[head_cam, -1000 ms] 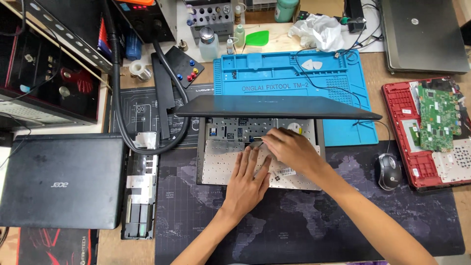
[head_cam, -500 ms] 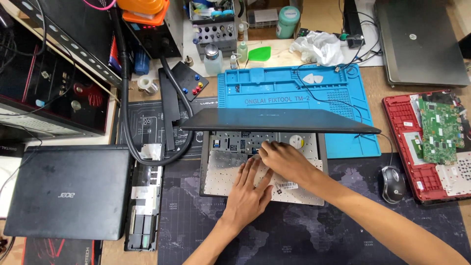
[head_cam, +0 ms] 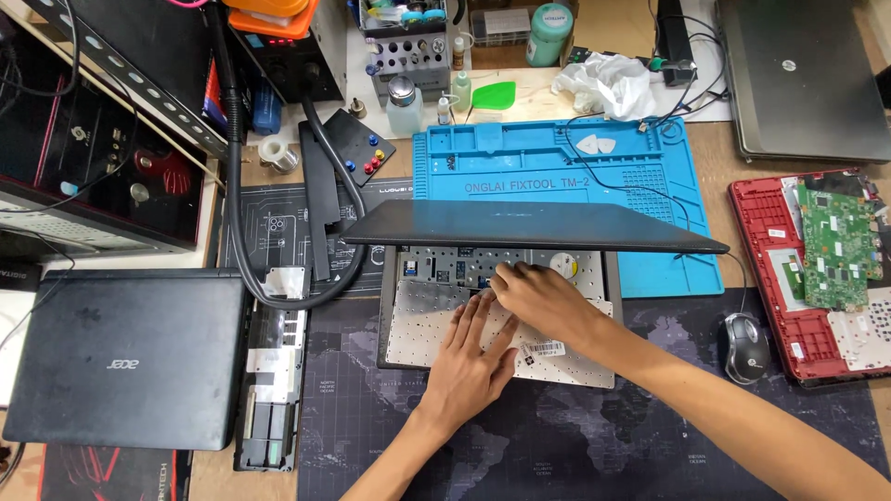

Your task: Disassembling a laptop by removing the battery, keyboard, and internal screws

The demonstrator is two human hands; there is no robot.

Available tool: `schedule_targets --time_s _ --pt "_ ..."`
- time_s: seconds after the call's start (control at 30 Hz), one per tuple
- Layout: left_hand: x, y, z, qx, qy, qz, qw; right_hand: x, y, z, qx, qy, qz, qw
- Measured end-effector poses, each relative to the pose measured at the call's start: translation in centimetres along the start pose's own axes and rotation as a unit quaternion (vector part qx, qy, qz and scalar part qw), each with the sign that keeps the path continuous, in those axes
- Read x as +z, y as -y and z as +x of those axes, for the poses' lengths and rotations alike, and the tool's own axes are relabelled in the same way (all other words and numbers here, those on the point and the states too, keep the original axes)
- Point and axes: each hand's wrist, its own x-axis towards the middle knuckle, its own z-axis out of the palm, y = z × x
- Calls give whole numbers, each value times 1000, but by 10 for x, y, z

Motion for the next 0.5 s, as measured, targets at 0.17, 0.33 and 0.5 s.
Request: schedule_targets --time_s 0.17,0.33,0.5 --pt "-1 0 -1 3 -1 8 1000 0 7 2 -9 -17 -60 998" --pt "1 1 0 3 -12 6 1000 -1 10 7 -2 -20 -52 998" --pt "-3 0 1 2 -4 7 1000 -5 6 11 7 31 36 999"
